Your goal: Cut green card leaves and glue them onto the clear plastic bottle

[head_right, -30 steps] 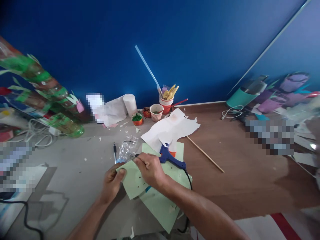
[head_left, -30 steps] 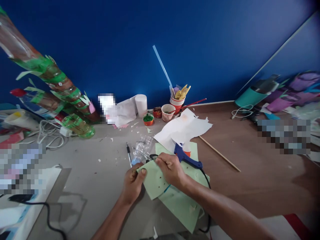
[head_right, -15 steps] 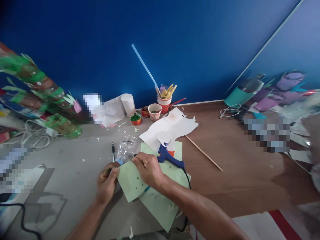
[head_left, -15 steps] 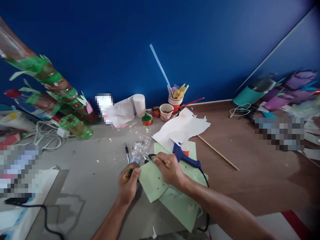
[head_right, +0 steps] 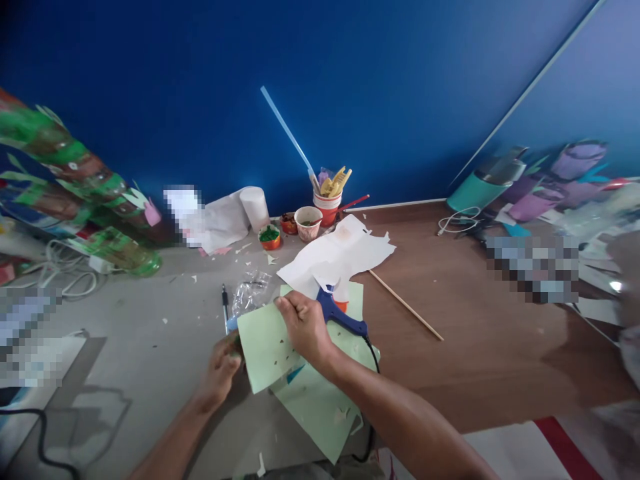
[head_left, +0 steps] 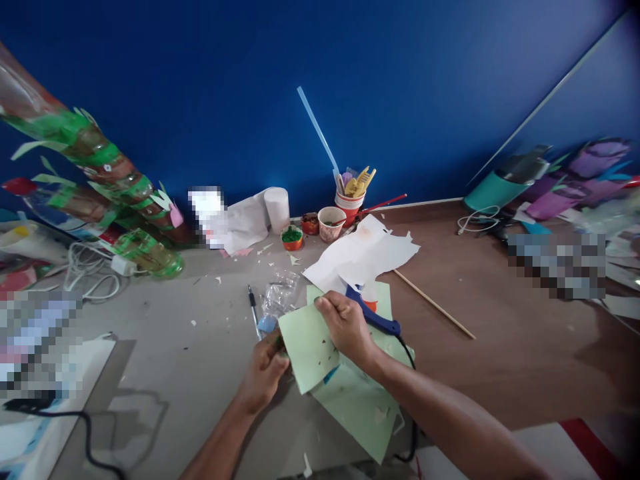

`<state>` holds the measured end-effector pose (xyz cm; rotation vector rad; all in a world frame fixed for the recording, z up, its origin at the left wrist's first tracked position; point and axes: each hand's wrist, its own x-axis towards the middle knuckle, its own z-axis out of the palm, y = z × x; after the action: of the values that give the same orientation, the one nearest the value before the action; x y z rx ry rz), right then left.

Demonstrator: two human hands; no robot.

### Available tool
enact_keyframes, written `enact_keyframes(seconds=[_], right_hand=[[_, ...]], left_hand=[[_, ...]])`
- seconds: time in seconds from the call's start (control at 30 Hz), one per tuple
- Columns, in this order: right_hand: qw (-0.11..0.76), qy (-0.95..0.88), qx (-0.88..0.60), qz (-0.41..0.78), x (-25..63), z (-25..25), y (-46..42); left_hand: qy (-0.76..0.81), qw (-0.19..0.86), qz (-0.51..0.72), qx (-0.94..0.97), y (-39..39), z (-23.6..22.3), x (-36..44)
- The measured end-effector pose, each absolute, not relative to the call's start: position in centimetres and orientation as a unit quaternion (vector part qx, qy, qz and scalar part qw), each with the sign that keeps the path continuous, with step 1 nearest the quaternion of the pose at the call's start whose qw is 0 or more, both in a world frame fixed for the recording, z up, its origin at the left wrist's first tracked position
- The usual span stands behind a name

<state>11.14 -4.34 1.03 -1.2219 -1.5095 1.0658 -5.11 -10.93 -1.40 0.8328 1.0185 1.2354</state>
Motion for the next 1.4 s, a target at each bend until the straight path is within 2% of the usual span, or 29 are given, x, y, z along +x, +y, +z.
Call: enact_keyframes(seconds=[0.1, 0.17, 0.27, 0.43, 0.53, 0.6, 0.7, 1.07, 1.3, 1.4], right_hand=[[0.461, -0.601, -0.493, 0.428, 11.3, 1.0, -4.3], [0.476, -0.599, -0.469, 0.441, 11.4, 1.1, -4.3], [0.468, -0.608, -0.426, 0.479, 11.5, 1.1, -4.6], [0.392, -0.61, -0.368, 0.582, 11.1, 0.5, -5.1], [0.38, -0.612, -0.364, 0.59, 10.8, 0.1, -5.2], [0.389, -0.606, -0.395, 0.571, 10.6, 0.1, -5.2], [0.386, -0.597, -0.43, 0.557, 10.4, -0.1, -5.2], [0.279, -0.583, -0.421, 0.636, 10.0, -0.1, -5.7], [0.311, -0.604, -0.354, 0.643, 10.1, -0.2, -5.4], [0.317, -0.637, -0.362, 0.603, 10.1, -0.3, -5.3]], left_hand=[[0.443, 0.627, 0.467, 0.439, -11.0, -1.0, -4.8], [0.462, 0.616, 0.47, 0.431, -11.0, -1.2, -4.8], [0.492, 0.58, 0.527, 0.379, -10.9, -2.1, -5.1], [0.515, 0.515, 0.631, 0.268, -10.4, -2.2, -6.4], [0.482, 0.446, 0.729, 0.192, -9.3, -0.8, -7.2], [0.453, 0.441, 0.757, 0.164, -8.7, 0.0, -7.6], [0.437, 0.458, 0.76, 0.147, -8.1, 0.5, -7.9], [0.402, 0.533, 0.733, 0.129, -8.4, 0.6, -7.3], [0.329, 0.633, 0.699, 0.054, -8.3, -0.6, -8.7], [0.288, 0.664, 0.689, 0.045, -8.3, -1.0, -9.2]])
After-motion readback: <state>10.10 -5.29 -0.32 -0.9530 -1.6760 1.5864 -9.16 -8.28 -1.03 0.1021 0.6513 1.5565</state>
